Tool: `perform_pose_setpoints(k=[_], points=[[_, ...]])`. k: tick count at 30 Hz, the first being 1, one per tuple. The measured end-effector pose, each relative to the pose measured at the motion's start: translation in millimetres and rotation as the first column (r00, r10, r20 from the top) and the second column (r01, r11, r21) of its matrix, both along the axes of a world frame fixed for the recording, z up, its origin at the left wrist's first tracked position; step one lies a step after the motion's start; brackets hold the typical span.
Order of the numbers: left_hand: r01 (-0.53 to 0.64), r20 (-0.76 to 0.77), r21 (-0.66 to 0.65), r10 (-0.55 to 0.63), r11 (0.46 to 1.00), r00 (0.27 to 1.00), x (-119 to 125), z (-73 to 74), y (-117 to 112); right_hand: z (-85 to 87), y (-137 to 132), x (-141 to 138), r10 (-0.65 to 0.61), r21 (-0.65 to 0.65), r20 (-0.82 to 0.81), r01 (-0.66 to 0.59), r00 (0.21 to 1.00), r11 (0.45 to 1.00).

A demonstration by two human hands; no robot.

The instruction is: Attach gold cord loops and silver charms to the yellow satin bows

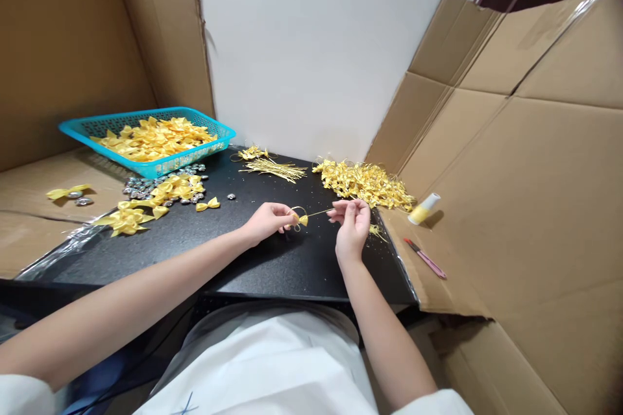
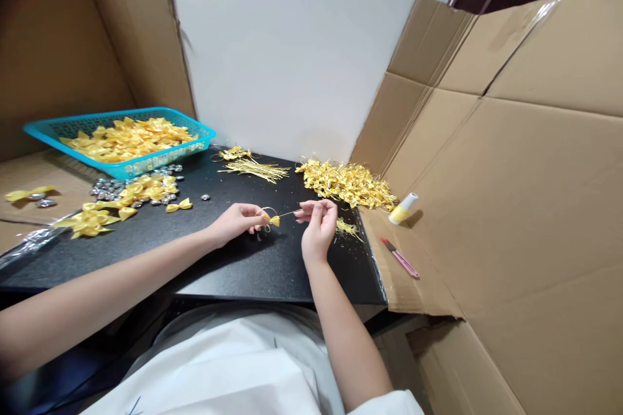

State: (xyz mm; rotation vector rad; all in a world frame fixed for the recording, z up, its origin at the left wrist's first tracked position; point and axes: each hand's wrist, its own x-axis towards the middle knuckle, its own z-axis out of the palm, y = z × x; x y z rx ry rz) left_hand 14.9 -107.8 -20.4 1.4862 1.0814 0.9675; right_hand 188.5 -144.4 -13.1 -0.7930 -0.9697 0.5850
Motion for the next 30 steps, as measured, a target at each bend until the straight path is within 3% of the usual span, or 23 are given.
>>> perform_pose_setpoints(k=[5, 13, 24, 30], points=[[0.076, -0.002, -0.054, -0.077, 0.996, 0.997, -1, -0.3, 3, -0.4, 4, 5, -0.083, 0.005, -0.050, 0.084, 0.995, 0.996], [0.126, 0.014, -0.076, -0.125, 0.989, 0.992, -3, 3.2, 1, -3.4, 2, 0, -0.025, -0.011, -0.034, 0.025, 0.999, 1.000], [0.073, 0.026, -0.118, -0.070, 0.990, 0.997, -1, 0.1, 4, -1.2, 2, 3, -0.005, 0.010, -0.057, 0.005, 0.998, 1.000], [0.022, 0.005, -0.139, -0.022, 0.990, 1.000, 2, 1.3, 3, 14.6, -3, 9, 0.071, 0.072, -0.051, -0.067, 0.996, 0.995]])
